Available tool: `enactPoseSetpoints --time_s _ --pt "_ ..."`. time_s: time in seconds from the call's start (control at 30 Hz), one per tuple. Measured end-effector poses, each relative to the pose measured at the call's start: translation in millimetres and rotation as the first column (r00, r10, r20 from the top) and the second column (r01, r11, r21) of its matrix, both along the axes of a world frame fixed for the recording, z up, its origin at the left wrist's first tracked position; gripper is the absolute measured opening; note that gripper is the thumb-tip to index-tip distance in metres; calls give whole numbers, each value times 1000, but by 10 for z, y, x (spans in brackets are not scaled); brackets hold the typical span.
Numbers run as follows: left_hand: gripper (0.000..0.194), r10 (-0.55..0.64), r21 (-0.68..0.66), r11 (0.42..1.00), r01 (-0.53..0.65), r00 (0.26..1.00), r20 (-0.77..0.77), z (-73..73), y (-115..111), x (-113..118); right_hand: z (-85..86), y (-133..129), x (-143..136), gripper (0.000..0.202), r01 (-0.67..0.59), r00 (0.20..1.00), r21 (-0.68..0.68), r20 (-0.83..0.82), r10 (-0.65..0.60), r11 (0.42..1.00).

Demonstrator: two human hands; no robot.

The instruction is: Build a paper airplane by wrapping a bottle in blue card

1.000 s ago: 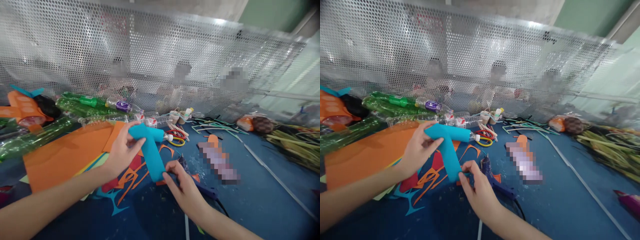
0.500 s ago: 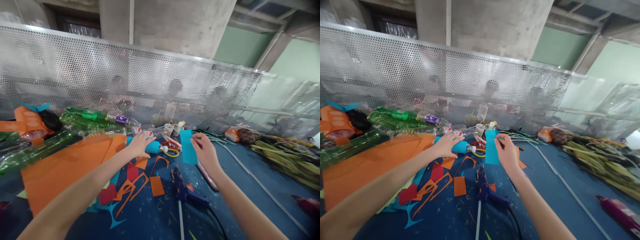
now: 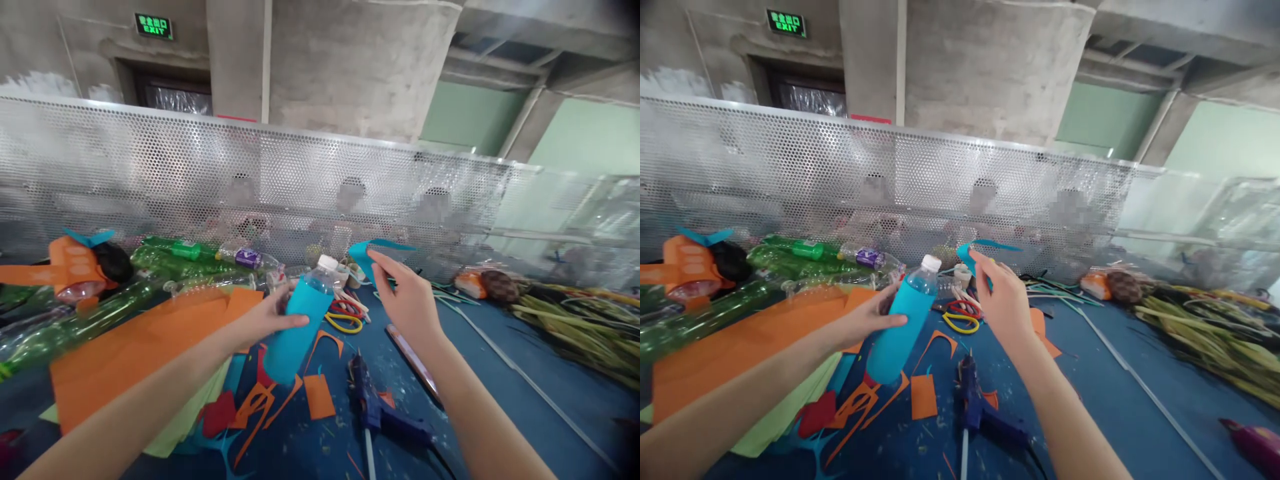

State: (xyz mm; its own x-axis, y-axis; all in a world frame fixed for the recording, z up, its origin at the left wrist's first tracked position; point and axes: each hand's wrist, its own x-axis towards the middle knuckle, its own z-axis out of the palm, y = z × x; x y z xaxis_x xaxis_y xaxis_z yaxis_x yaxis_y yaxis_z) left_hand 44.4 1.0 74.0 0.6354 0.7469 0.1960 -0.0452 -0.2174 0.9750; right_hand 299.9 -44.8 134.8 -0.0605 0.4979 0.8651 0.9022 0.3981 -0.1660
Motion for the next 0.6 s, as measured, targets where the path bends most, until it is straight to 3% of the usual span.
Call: enactPoseSetpoints --time_s 0.07,0.13,0.27,0.37,0.6 --pt "73 -74 -89 992 84 992 105 -110 -142 22 32 -112 -113 33 -81 992 57 105 75 995" --pt "78 -75 -144 985 97 986 149 -214 -228 39 31 -215 -210 35 -176 959 66 236 156 982" --pt "79 -82 -105 989 99 984 158 -278 -282 30 21 -362 -337 37 -289 883 18 390 259 957" --pt "77 -149 -68 985 160 978 144 -243 -289 13 45 -433 -389 34 -321 883 19 368 292 947" --pt "80 -178 6 984 178 980 92 -174 -278 -38 73 -537 -491 30 -347 913 -81 197 356 934"
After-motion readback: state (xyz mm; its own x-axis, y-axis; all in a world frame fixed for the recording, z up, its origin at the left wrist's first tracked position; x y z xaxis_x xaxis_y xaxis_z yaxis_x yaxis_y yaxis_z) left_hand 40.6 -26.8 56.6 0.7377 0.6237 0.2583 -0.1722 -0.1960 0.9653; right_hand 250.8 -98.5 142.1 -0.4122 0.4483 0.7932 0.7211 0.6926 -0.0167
